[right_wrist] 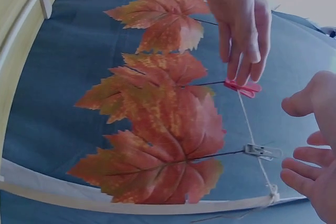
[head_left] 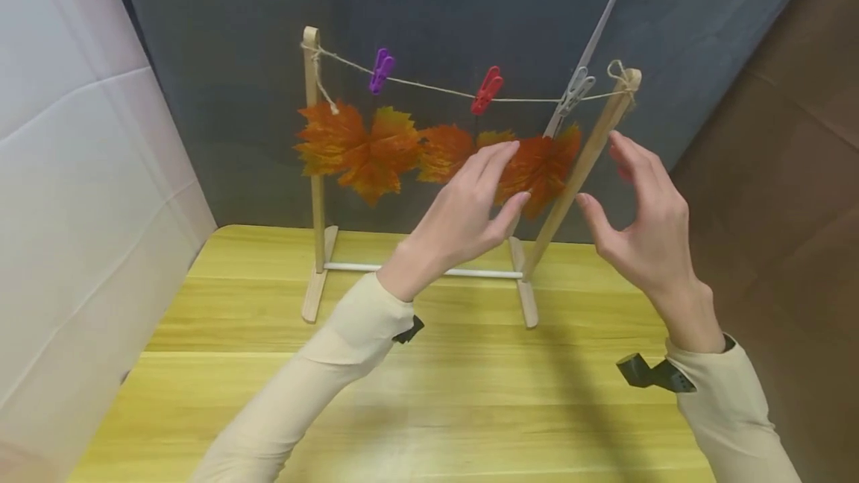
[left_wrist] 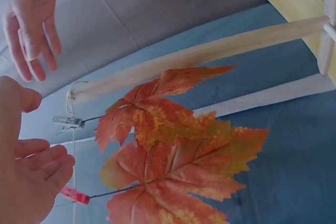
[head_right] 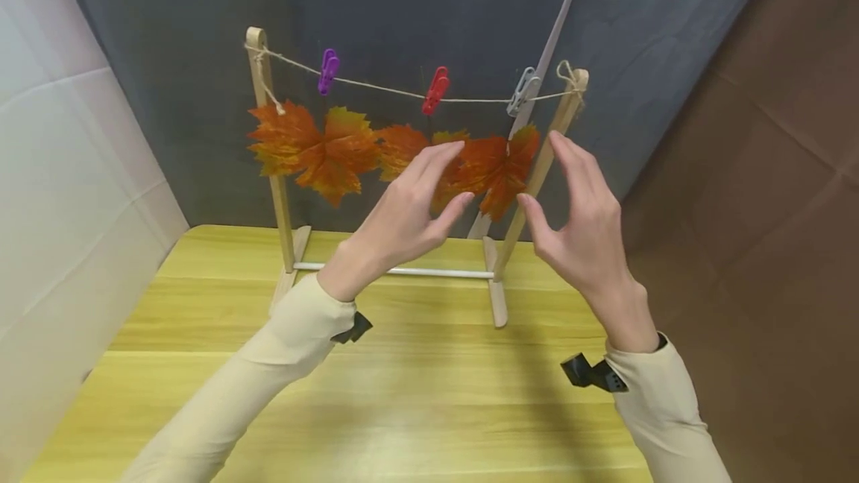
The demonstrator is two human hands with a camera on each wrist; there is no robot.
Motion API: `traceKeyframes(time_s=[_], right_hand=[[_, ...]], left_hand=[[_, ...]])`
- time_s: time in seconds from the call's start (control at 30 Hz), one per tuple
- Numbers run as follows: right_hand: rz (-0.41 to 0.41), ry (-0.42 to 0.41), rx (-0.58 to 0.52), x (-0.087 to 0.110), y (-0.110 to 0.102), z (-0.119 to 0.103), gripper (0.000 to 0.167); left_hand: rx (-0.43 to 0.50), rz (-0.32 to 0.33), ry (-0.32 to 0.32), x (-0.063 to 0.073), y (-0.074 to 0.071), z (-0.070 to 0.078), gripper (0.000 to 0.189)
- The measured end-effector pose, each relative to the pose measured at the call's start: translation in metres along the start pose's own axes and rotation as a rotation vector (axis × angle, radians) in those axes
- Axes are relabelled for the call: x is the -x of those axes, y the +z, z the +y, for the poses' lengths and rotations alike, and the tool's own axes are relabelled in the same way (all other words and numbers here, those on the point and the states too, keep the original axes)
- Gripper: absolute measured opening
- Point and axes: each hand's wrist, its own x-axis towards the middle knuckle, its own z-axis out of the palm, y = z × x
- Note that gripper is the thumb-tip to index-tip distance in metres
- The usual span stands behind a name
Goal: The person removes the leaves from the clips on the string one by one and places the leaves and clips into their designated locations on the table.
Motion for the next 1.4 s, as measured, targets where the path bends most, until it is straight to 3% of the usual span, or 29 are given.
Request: traceKeyframes(time_s=[0.23, 0.63, 1.4], right_hand=[[0.009, 0.01, -0.009, -0.017, -0.002, 0.0, 0.06], [0.001, 0.125, -0.02, -0.037, -0.001, 0.006, 0.059], [-0.059, 0.235, -0.057, -0.086, 0.0, 0.007, 0.053]], left_hand=[[0.014, -0.016, -0.045, -0.011, 0.006, -0.001, 0.058], [0.041, -0.023, -0.076, -0.028, 0.018, -0.005, 0.055], [0.117, -0.123, -0.266, -0.065, 0.026, -0.012, 0.059]])
